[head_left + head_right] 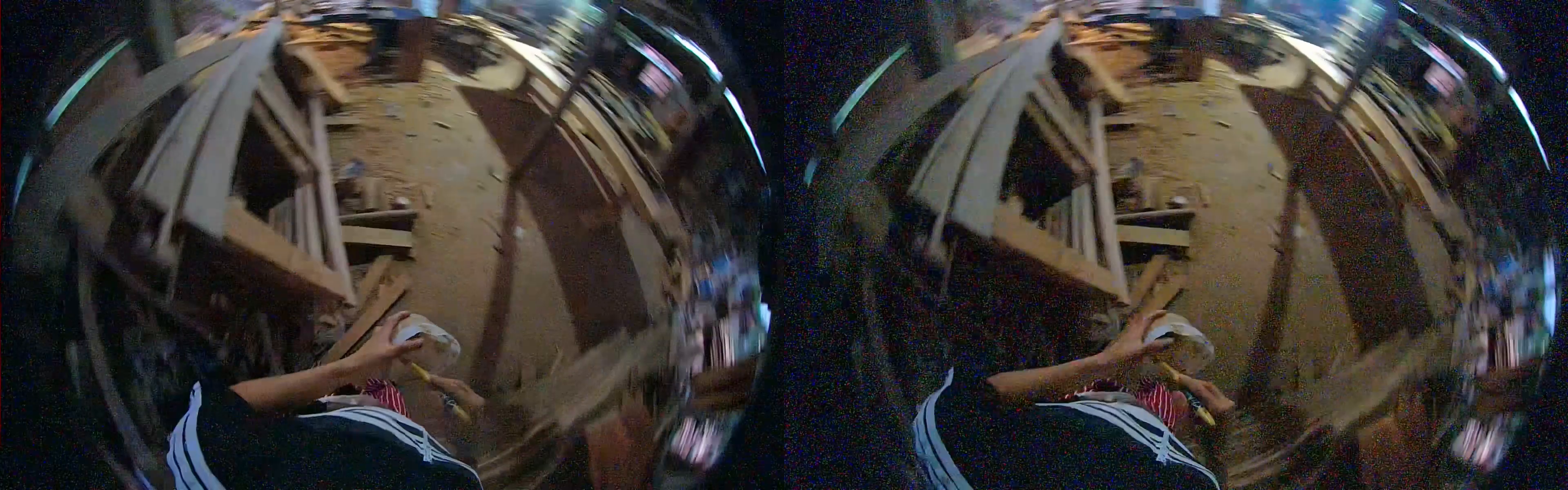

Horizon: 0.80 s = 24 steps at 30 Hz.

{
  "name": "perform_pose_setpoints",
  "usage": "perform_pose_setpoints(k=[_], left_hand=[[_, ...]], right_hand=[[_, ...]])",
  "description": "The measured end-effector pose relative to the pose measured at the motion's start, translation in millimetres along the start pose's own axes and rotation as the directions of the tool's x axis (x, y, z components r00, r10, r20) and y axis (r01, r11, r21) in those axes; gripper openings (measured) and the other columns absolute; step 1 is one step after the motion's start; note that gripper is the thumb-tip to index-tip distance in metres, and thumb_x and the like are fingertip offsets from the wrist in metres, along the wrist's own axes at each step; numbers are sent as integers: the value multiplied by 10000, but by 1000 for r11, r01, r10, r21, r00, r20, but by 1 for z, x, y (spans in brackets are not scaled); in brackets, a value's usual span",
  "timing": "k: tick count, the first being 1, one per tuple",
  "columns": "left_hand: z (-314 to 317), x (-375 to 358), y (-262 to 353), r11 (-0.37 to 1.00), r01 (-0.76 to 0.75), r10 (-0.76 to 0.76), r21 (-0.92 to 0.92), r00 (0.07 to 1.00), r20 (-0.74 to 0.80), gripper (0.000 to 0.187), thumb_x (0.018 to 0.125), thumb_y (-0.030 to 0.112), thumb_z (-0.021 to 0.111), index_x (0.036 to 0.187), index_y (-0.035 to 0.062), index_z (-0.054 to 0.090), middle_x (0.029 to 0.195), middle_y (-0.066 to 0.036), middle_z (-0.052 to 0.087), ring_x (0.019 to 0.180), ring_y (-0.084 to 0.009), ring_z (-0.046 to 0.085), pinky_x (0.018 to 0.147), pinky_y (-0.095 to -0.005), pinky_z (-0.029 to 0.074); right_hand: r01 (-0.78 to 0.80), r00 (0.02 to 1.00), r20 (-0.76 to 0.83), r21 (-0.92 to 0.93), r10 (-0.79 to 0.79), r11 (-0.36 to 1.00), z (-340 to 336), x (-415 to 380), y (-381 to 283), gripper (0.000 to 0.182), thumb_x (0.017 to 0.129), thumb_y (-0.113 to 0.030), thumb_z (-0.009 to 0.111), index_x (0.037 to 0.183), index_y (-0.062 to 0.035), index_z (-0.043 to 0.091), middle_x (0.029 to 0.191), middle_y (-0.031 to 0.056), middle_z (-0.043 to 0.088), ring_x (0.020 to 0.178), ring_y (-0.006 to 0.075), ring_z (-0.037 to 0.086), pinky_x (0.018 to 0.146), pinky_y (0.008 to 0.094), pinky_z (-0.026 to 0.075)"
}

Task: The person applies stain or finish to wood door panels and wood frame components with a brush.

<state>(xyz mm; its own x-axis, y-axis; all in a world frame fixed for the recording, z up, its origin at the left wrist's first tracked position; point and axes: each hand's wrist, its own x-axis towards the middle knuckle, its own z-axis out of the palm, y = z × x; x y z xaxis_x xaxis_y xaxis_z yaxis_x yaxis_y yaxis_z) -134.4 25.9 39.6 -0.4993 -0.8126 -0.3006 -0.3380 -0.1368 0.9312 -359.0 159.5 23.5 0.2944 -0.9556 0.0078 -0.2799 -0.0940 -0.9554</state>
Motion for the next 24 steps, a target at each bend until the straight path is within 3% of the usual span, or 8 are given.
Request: perform_pose_setpoints(k=[2, 10, 11, 17, 19, 21, 23, 24], left_hand=[[4, 16, -8, 996, 24, -34, -91, 994, -107, 833, 739, 517, 683, 1357, 85, 330, 1292, -195, 406, 1171, -290, 435, 926, -360, 403], [-11, -15, 1, 874, -93, -177, -478, 854, -490, 828, 742, 487, 702, 1346, 59, 332, 1274, -169, 436, 1157, -253, 444, 956, -356, 368], [-10, -12, -31, 972, -94, -71, -215, 756, -651, 775, 774, 394, 704, 1349, 54, 311, 1272, -105, 434, 1148, -218, 445, 957, -329, 380], [-38, -56, -56, 847, -259, -269, -463, 543, -795, 723, 809, 474, 640, 1345, 118, 310, 1282, -110, 430, 1155, -220, 460, 898, -332, 433], [-55, -80, -58, 618, -464, -339, -635, 571, -748, 706, 819, 485, 618, 1348, 139, 303, 1288, -111, 428, 1161, -228, 461, 911, -351, 437], [-64, -92, -114, 286, -618, -371, -732, 633, -680, 671, 829, 493, 592, 1343, 164, 312, 1290, -108, 434, 1179, -238, 459, 926, -405, 445], [-78, -94, -208, 407, -684, -356, -605, 492, -795, 527, 856, 434, 559, 1263, 133, 408, 1189, -100, 500, 974, -234, 528, 791, -361, 481], [-79, -109, -146, 424, -761, -338, -492, 371, -865, 547, 849, 418, 568, 1279, 124, 401, 1224, -105, 487, 1052, -251, 521, 827, -424, 485]], right_hand=[[-331, 885, 409, 222, 221, 917, -24, 30, 26, 547, 770, -77, 688, 1260, -5, 454, 1028, 151, 631, 935, 198, 620, 764, 334, 508], [388, 891, -190, -156, -413, 908, -40, 112, -64, 220, 748, -24, 676, 968, -7, 670, 829, 108, 677, 668, 127, 633, 572, 256, 500], [401, 895, -152, -136, -419, 906, -40, 124, -70, 220, 748, -24, 676, 968, -7, 670, 829, 108, 677, 668, 127, 633, 572, 256, 500], [285, 918, 317, -110, -238, 952, -4, 222, -63, 182, 823, -113, 641, 937, 30, 639, 840, 103, 671, 702, 168, 634, 647, 286, 511], [-49, 921, 346, 558, -178, 828, 19, 267, -18, 277, 874, -230, 604, 981, 25, 623, 840, 78, 657, 700, 144, 610, 645, 288, 502], [605, 793, 294, -276, -533, 747, 28, 310, -82, 253, 895, -179, 581, 1037, 26, 628, 838, 57, 655, 732, 132, 619, 632, 242, 487], [217, 898, 294, 350, -326, 912, 59, 340, -115, 327, 921, -279, 534, 1040, 16, 612, 897, 62, 636, 759, 128, 606, 711, 279, 509], [199, 884, 326, 384, -335, 901, 73, 361, -125, 305, 923, -255, 534, 1039, 15, 616, 912, 62, 639, 791, 134, 612, 738, 276, 507]])
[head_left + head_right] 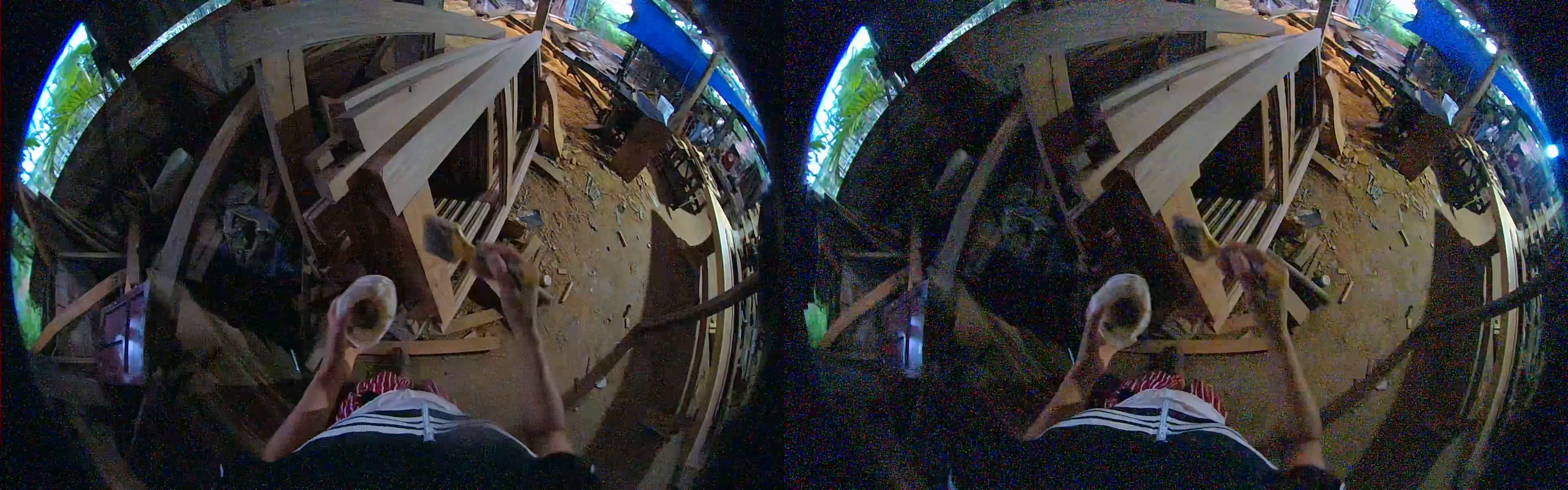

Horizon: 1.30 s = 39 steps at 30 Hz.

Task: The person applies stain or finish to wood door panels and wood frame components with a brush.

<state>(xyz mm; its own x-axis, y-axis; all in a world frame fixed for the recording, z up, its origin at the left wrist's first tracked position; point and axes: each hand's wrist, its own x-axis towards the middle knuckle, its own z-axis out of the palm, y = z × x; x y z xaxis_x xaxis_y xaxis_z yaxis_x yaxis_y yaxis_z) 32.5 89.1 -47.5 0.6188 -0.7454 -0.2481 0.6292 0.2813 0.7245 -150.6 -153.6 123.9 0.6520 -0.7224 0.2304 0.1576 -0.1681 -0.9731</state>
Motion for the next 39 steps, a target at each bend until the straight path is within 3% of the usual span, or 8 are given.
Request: perform_pose_setpoints(k=[3, 6, 8, 16, 26, 28, 35, 39], left_hand=[[32, -31, 44, 993, -43, 24, -112, 985, -170, 562, 844, 408, 569, 1294, 122, 392, 1248, -109, 481, 1049, -263, 540, 781, -426, 510], [0, -41, 28, 624, -269, 271, 733, 955, 120, 659, 829, 546, 518, 1339, 167, 343, 1317, -87, 426, 1076, -287, 520, 740, -459, 528], [23, -64, 45, 998, 53, -36, 44, 946, -322, 701, 835, 596, 472, 1371, 181, 297, 1338, -81, 408, 1075, -329, 526, 751, -496, 523], [70, -69, 19, 984, -94, 15, -149, 888, -459, 553, 893, 504, 450, 1349, 217, 326, 1354, -84, 396, 1101, -358, 512, 754, -515, 538], [163, -89, -43, 578, 86, 501, 811, 747, -437, 656, 804, 535, 562, 1342, 219, 359, 1358, -78, 395, 1203, -362, 418, 905, -561, 424], [119, -102, -83, 892, -234, -40, -387, 812, -582, 658, 857, 537, 471, 1390, 196, 290, 1412, -106, 302, 1222, -369, 396, 905, -575, 399], [180, -141, -119, 890, -360, 67, -279, 710, -701, 633, 863, 495, 495, 1372, 164, 317, 1365, -117, 368, 1207, -350, 425, 822, -546, 498], [176, -146, -123, 908, -303, 32, -290, 740, -672, 721, 809, 573, 538, 1361, 159, 329, 1342, -114, 404, 1140, -364, 478, 785, -530, 494]], right_hand=[[138, 990, 3, -76, -138, 988, 18, 73, 6, 241, 912, -178, 556, 1051, 7, 625, 944, 54, 651, 862, 131, 618, 791, 271, 497], [304, 945, -97, -92, -312, 948, 31, 123, 29, 214, 884, -124, 587, 1060, -9, 626, 975, 66, 654, 864, 135, 621, 779, 272, 500], [203, 979, -34, 19, -202, 979, 42, 121, 51, 207, 876, -109, 591, 1058, -18, 626, 992, 79, 652, 870, 151, 627, 781, 274, 499], [430, 719, 622, -46, -311, 902, 41, 78, 26, 293, 813, 7, 569, 1095, -56, 612, 1049, 139, 630, 934, 245, 635, 780, 316, 504], [107, 826, 432, 512, -362, 853, -48, 284, 124, 257, 899, -109, 539, 1131, -10, 588, 1117, 92, 599, 934, 198, 601, 803, 306, 502], [92, 878, 377, 474, -296, 876, -59, 320, 163, 259, 904, -115, 524, 1131, -8, 588, 1103, 95, 603, 936, 197, 599, 809, 301, 495], [689, 697, 159, -418, -699, 591, -11, 232, 165, 340, 741, -1, 632, 1075, -51, 595, 1070, 102, 620, 1022, 284, 571, 1011, 399, 355], [669, 640, 567, -81, -518, 739, -1, 133, 115, 307, 824, -162, 535, 1118, -164, 624, 1188, 61, 576, 1208, 248, 448, 1102, 501, 144]])
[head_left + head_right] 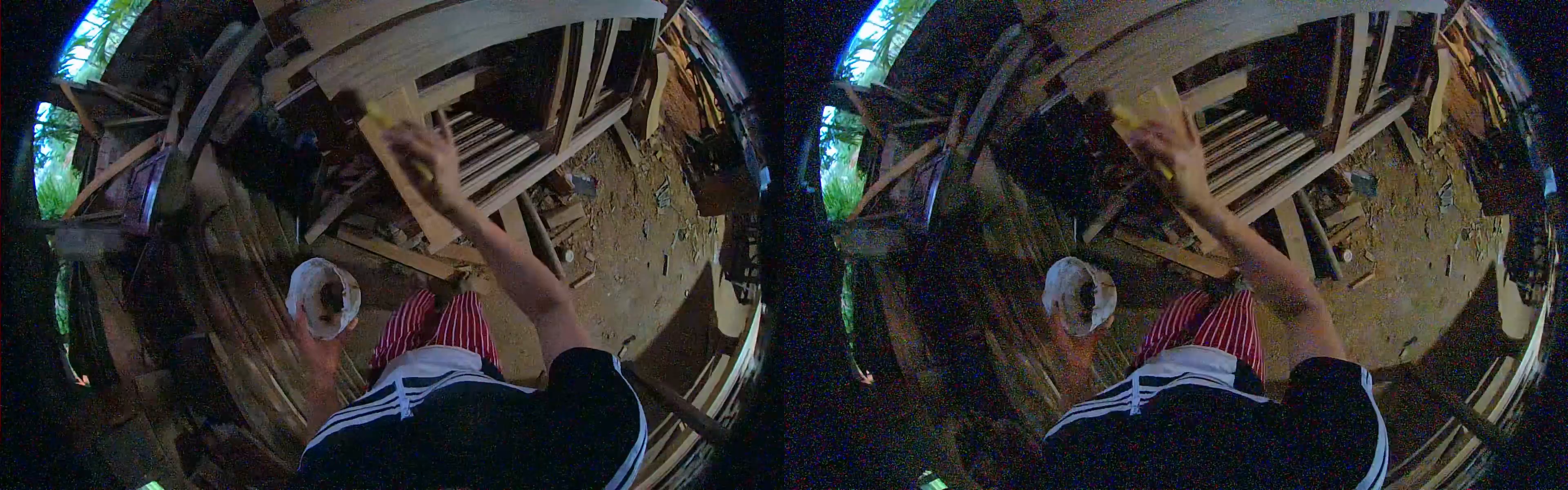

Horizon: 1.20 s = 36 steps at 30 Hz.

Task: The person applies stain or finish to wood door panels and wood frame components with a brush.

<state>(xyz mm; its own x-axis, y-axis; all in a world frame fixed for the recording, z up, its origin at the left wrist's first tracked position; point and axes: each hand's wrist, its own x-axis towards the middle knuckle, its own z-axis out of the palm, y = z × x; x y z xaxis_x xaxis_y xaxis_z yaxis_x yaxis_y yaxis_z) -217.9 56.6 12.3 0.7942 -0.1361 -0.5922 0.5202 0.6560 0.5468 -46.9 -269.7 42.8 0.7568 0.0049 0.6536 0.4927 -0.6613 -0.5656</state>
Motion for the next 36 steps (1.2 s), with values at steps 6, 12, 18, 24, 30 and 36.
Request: perform_pose_setpoints(k=[6, 12, 18, 24, 30, 36], left_hand=[[-5, 13, 7, 998, -68, 68, 0, 994, 81, 664, 853, 490, 517, 1386, 177, 274, 1384, -125, 327, 1188, -373, 435, 832, -533, 521], [-108, 66, -1, 907, 179, -34, -382, 934, 357, 668, 865, 464, 524, 1399, 178, 242, 1407, -127, 284, 1240, -399, 363, 861, -600, 446], [-53, 38, 8, 965, 174, -142, -195, 976, 164, 692, 839, 526, 520, 1393, 200, 263, 1408, -130, 293, 1249, -395, 349, 898, -604, 403], [-82, 89, -5, 931, 285, -190, -228, 912, 364, 717, 820, 570, 522, 1390, 211, 275, 1409, -129, 304, 1251, -393, 344, 923, -598, 370], [72, 62, -5, 996, 87, -79, -15, 953, 292, 624, 841, 549, 485, 1302, 146, 367, 1226, -119, 457, 980, -326, 484, 701, -484, 431], [86, 168, -74, 994, 80, 20, -80, 568, 823, 677, 825, 592, 468, 1379, 240, 303, 1370, -88, 387, 1195, -354, 431, 855, -590, 394]], right_hand=[[-157, 988, 40, 268, 152, 951, 4, -7, 3, 269, 864, -184, 589, 1131, -189, 618, 1110, 36, 620, 1105, 229, 530, 1082, 448, 185], [-236, 865, 37, 910, 500, 341, -71, 15, 102, 306, 896, -160, 516, 1147, 4, 578, 1063, 106, 616, 946, 177, 591, 805, 309, 499], [-80, 793, -361, 738, 492, 670, -77, 44, 79, 308, 906, -180, 483, 1113, 24, 587, 954, 77, 641, 829, 161, 606, 716, 304, 508], [-472, 710, 213, 851, 671, 229, -24, 0, -21, 271, 866, -170, 538, 1102, -61, 615, 921, 11, 597, 768, 123, 547, 623, 236, 442], [-231, 946, 312, 453, 90, 861, -44, 27, 3, 303, 873, -63, 561, 1173, -97, 588, 1037, 83, 635, 875, 156, 619, 754, 293, 501], [-103, 985, 166, 382, 42, 918, -154, 81, 133, 264, 885, -154, 568, 1119, -37, 603, 1020, 76, 632, 884, 171, 600, 761, 289, 482]])
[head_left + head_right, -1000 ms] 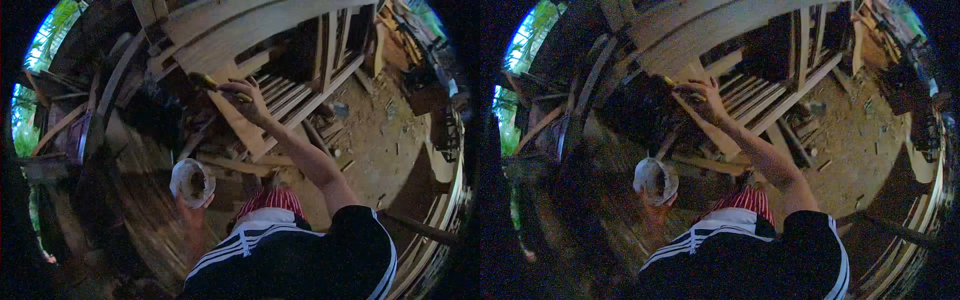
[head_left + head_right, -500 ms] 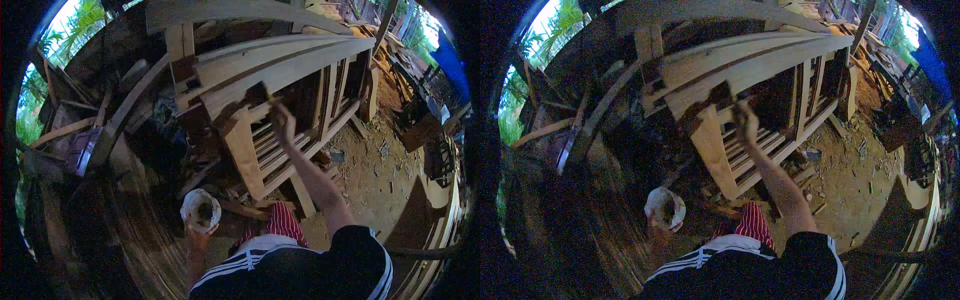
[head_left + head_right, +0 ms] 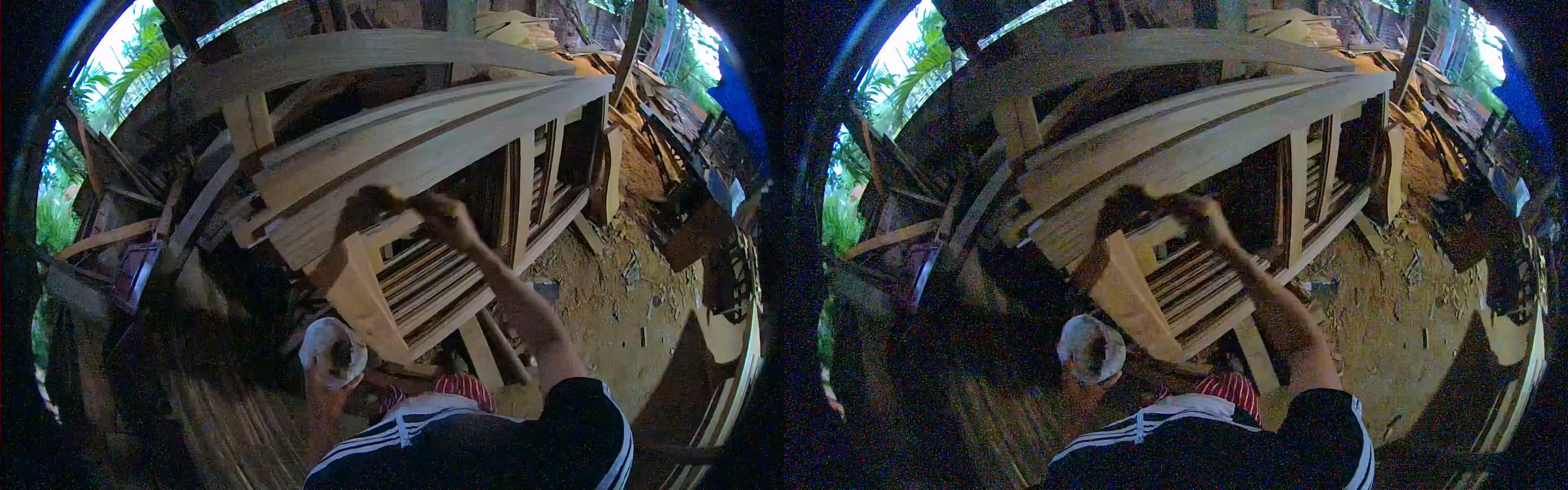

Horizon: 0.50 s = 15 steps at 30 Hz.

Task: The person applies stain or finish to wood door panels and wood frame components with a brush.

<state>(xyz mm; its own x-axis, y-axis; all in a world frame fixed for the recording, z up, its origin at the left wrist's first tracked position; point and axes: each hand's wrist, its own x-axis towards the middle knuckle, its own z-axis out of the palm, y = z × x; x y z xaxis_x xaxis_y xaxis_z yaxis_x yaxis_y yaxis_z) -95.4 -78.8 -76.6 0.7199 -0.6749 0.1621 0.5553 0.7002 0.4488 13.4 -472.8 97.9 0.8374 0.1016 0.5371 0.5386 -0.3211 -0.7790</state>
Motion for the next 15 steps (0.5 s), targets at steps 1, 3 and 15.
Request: perform_pose_setpoints(k=[1, 3, 15], left_hand=[[-7, 7, -9, 998, 29, -2, -62, 916, 402, 674, 829, 586, 466, 1379, 232, 304, 1367, -91, 390, 1193, -349, 436, 850, -587, 402], [26, 7, -22, 981, 91, -71, -172, 990, 118, 673, 839, 569, 461, 1380, 203, 301, 1357, -96, 401, 1177, -338, 456, 832, -570, 434], [126, -16, -91, 932, -230, 363, 281, 544, -757, 642, 854, 459, 517, 1354, 104, 327, 1284, -144, 465, 1079, -354, 536, 685, -494, 558]], right_hand=[[8, 998, -63, 14, -8, 1000, -22, 0, 26, 266, 877, -123, 558, 1112, -6, 600, 1065, 87, 620, 905, 185, 599, 775, 295, 481], [-89, 975, -156, 383, 159, 919, -74, 5, 33, 299, 892, -132, 511, 1147, 13, 573, 1100, 104, 607, 956, 197, 588, 816, 309, 471], [-342, 861, -420, -59, 288, 938, -128, -3, 128, 479, 964, -356, 325, 1232, -2, 508, 1201, 125, 543, 1132, 249, 492, 971, 372, 378]])
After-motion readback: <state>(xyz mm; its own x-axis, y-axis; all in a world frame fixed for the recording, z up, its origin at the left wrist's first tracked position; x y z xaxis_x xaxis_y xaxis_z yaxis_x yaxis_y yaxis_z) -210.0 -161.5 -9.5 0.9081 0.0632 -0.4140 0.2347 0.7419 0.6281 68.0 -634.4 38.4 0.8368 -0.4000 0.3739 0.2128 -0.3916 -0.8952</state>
